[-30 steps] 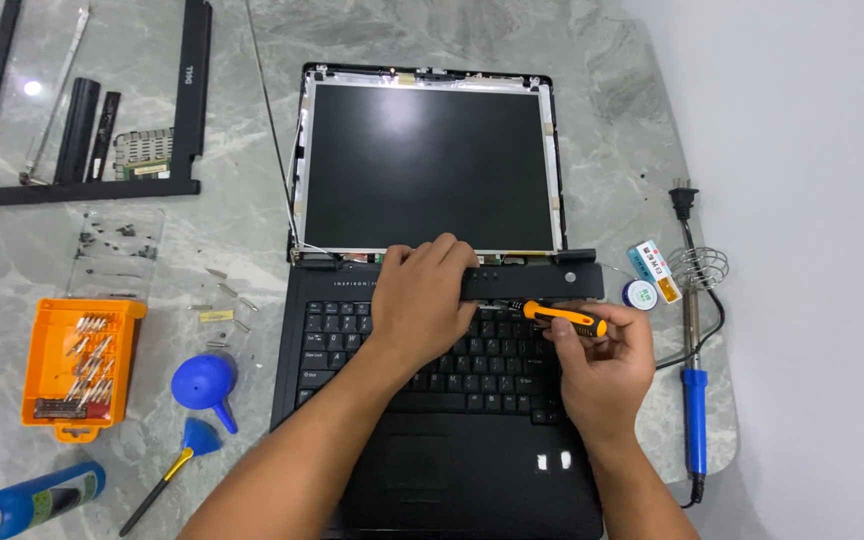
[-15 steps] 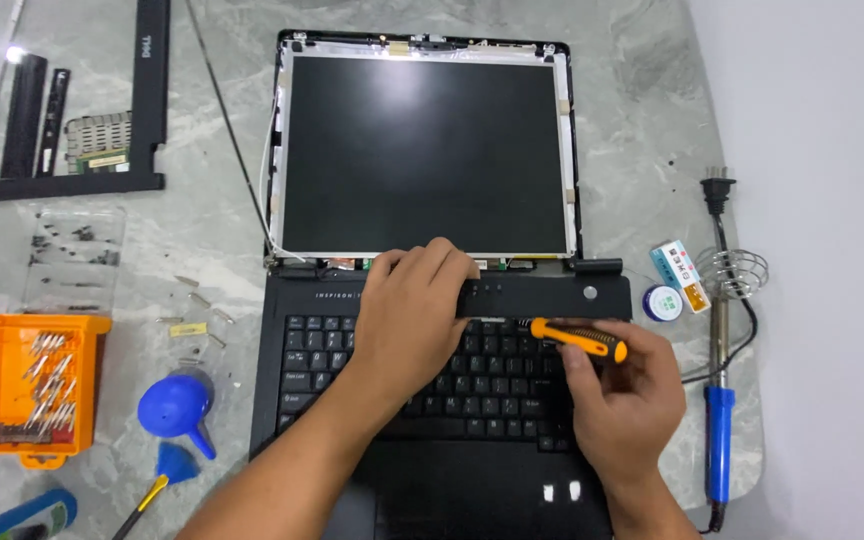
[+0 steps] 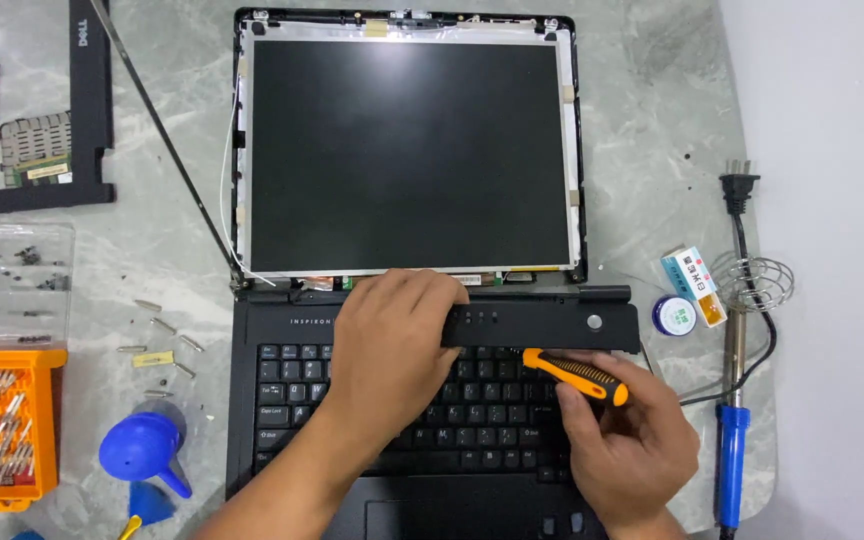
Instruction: The person uses a screwdriver to remove screws from the top bezel of a laptop, then uses a plastic pry tool to detach the bezel. The person removes the bezel and sets it aside, exposing the internal components.
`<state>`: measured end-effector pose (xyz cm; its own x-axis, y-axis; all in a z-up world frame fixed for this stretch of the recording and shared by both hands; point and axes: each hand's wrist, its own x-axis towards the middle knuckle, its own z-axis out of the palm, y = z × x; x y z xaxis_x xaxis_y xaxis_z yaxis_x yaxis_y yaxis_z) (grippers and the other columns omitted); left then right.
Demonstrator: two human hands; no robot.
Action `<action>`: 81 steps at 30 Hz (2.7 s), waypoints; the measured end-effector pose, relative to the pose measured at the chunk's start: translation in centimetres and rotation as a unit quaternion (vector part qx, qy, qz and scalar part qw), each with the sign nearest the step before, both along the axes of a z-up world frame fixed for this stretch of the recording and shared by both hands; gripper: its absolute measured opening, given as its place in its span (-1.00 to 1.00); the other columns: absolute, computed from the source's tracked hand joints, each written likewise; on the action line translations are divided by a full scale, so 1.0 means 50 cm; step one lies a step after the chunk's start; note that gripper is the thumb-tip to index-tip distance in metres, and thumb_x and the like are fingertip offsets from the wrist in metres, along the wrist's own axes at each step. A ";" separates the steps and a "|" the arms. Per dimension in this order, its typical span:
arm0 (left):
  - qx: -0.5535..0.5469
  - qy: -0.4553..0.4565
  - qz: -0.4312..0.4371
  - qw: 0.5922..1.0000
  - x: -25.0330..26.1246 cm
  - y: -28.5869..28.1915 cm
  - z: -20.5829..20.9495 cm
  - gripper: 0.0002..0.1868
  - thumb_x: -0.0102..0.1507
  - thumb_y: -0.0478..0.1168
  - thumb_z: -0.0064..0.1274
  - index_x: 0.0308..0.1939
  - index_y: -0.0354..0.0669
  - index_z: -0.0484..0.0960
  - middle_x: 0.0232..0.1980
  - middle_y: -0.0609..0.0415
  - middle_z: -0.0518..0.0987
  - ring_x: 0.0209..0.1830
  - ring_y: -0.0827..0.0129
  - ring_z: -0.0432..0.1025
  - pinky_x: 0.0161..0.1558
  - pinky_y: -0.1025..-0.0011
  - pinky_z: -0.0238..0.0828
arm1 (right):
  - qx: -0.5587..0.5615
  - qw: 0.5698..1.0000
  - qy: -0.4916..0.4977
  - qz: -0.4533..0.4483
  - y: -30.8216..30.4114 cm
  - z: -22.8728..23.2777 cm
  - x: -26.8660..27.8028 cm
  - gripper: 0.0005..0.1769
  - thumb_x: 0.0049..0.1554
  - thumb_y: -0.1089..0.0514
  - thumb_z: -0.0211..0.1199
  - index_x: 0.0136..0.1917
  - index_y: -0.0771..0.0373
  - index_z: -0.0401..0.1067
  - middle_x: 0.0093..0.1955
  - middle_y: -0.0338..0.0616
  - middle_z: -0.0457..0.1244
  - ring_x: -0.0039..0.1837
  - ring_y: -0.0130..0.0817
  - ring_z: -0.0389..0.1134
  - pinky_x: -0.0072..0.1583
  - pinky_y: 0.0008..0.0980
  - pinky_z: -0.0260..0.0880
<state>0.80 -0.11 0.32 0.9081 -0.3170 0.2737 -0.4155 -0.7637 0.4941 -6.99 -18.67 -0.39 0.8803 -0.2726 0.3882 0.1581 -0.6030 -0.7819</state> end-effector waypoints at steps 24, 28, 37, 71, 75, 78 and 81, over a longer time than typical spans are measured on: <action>-0.049 -0.059 0.003 0.997 -0.007 0.000 0.027 -0.79 -0.02 -0.40 0.06 -0.36 -0.10 0.42 -0.40 0.19 0.43 -0.47 0.28 0.34 -0.31 0.35 0.29 | 0.144 0.988 0.006 0.048 -0.018 -0.040 0.030 -0.45 -0.04 0.37 0.29 0.11 0.33 0.03 -0.11 0.05 0.27 0.00 -0.29 0.37 0.02 -0.41 0.44; -0.055 -0.066 0.011 0.996 -0.009 -0.001 0.031 -0.81 -0.02 -0.39 0.03 -0.37 -0.10 0.41 -0.40 0.21 0.43 -0.46 0.31 0.34 -0.31 0.38 0.29 | 0.102 0.992 -0.007 0.072 -0.017 -0.036 0.027 -0.39 -0.05 0.41 0.28 0.14 0.35 -0.02 -0.12 0.08 0.27 -0.03 -0.25 0.38 -0.01 -0.41 0.46; -0.072 -0.059 0.002 0.996 -0.011 0.001 0.040 -0.86 0.08 -0.36 0.03 -0.36 -0.13 0.39 -0.40 0.15 0.42 -0.48 0.29 0.33 -0.37 0.35 0.26 | -0.062 0.992 -0.056 0.092 -0.023 -0.042 0.032 -0.55 -0.10 0.28 0.40 -0.03 0.55 0.29 -0.15 0.12 0.30 -0.07 -0.22 0.39 -0.04 -0.35 0.47; 0.014 0.051 -0.032 0.998 -0.023 0.018 0.086 -0.68 0.05 -0.27 0.16 -0.13 -0.19 0.51 -0.27 -0.03 0.55 -0.14 0.01 0.48 0.03 0.03 0.27 | -0.110 0.976 -0.006 0.188 -0.012 -0.034 0.086 -0.66 0.10 0.11 0.26 0.09 0.33 0.36 -0.19 -0.01 0.33 -0.14 -0.02 0.40 -0.06 -0.14 0.42; 0.093 0.107 -0.067 0.988 -0.027 0.038 0.065 -0.38 -0.01 -0.08 0.30 0.05 -0.18 0.42 -0.09 -0.08 0.52 0.06 -0.07 0.38 0.09 -0.20 0.18 | -0.103 0.974 -0.012 0.202 -0.015 0.003 0.087 -0.73 0.08 0.18 0.31 -0.01 0.33 0.34 -0.23 0.02 0.33 -0.15 0.03 0.41 -0.11 -0.09 0.40; 0.104 0.115 -0.045 0.987 -0.020 0.040 0.079 -0.61 0.10 -0.23 0.15 0.00 -0.16 0.49 -0.14 -0.01 0.57 -0.05 0.06 0.46 0.00 0.03 0.35 | -0.141 0.971 0.028 0.190 -0.006 0.027 0.081 -0.70 0.06 0.19 0.31 0.05 0.32 0.38 -0.23 -0.01 0.35 -0.13 0.01 0.42 -0.05 -0.13 0.41; 0.054 0.096 -0.053 0.993 -0.032 0.038 0.086 -0.67 0.15 -0.21 0.10 -0.02 -0.17 0.49 -0.17 -0.06 0.60 -0.11 -0.02 0.49 -0.10 0.00 0.41 | -0.128 0.975 -0.001 0.179 -0.007 0.008 0.084 -0.70 0.06 0.22 0.35 0.04 0.30 0.37 -0.25 -0.04 0.34 -0.15 -0.05 0.42 -0.07 -0.17 0.42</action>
<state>-0.82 1.77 4.64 0.9004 -0.4311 0.0583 -0.4021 -0.7735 0.4899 -2.79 -19.03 0.01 0.9003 0.1586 0.4054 0.3964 -0.6837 -0.6127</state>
